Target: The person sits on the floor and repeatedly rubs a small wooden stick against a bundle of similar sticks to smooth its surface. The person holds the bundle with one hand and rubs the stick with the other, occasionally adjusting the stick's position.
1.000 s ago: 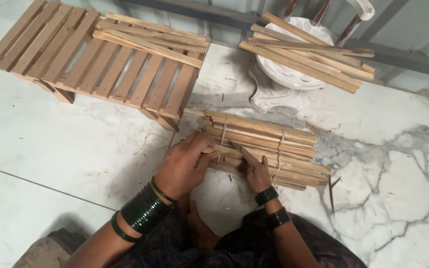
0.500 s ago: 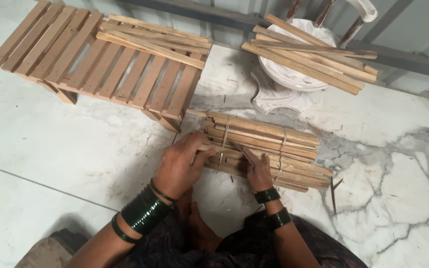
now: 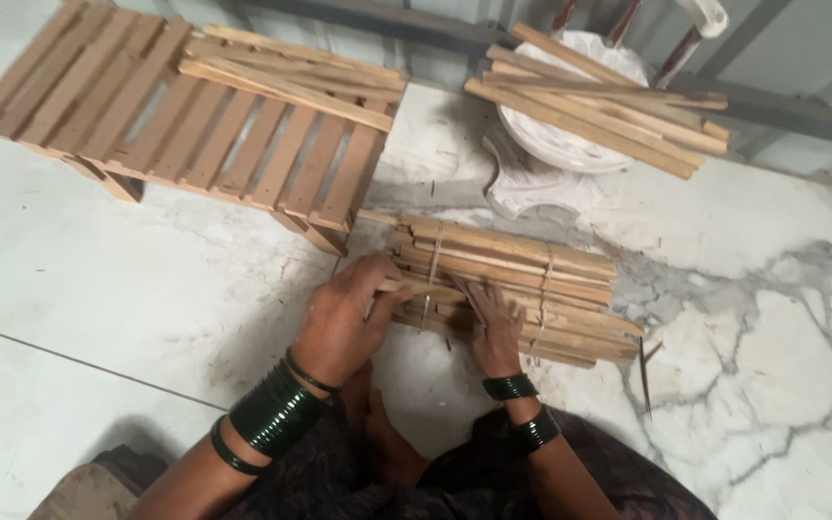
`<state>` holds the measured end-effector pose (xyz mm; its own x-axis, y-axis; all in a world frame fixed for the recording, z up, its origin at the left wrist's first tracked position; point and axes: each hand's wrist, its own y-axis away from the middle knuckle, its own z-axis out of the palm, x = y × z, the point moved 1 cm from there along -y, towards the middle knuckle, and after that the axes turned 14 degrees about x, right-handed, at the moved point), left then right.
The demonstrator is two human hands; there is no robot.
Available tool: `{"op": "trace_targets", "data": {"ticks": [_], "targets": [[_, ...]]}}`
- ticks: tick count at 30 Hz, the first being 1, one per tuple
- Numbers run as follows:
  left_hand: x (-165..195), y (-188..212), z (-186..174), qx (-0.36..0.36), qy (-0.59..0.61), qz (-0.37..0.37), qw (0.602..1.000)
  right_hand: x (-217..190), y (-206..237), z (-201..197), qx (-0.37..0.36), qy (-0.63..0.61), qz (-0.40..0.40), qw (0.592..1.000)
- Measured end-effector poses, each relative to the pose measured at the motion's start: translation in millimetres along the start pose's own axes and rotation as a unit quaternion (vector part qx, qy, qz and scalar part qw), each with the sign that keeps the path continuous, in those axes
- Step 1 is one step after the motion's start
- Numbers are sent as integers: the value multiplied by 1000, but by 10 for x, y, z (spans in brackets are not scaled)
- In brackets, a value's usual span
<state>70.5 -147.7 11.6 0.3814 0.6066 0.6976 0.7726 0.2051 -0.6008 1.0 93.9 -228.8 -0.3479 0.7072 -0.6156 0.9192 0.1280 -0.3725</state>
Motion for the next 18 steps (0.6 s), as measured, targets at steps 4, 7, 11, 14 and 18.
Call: {"op": "trace_targets", "data": {"ticks": [4,7,11,14,18], "targets": [[-21,0,18,24,7,7,1000,141,26,38,15,-32,0,999],[-36,-4,17,30,-2,15,999,155,41,32,7,2,12,1000],[-42,11,5,20,-5,-11,1000,118,22,6,-4,-39,11,999],[-40,12,15,21,-4,-2,1000,101,8,-23,15,-35,1,999],[-43,3,31,35,-26,20,999,126,21,-44,26,2,-35,999]]}}
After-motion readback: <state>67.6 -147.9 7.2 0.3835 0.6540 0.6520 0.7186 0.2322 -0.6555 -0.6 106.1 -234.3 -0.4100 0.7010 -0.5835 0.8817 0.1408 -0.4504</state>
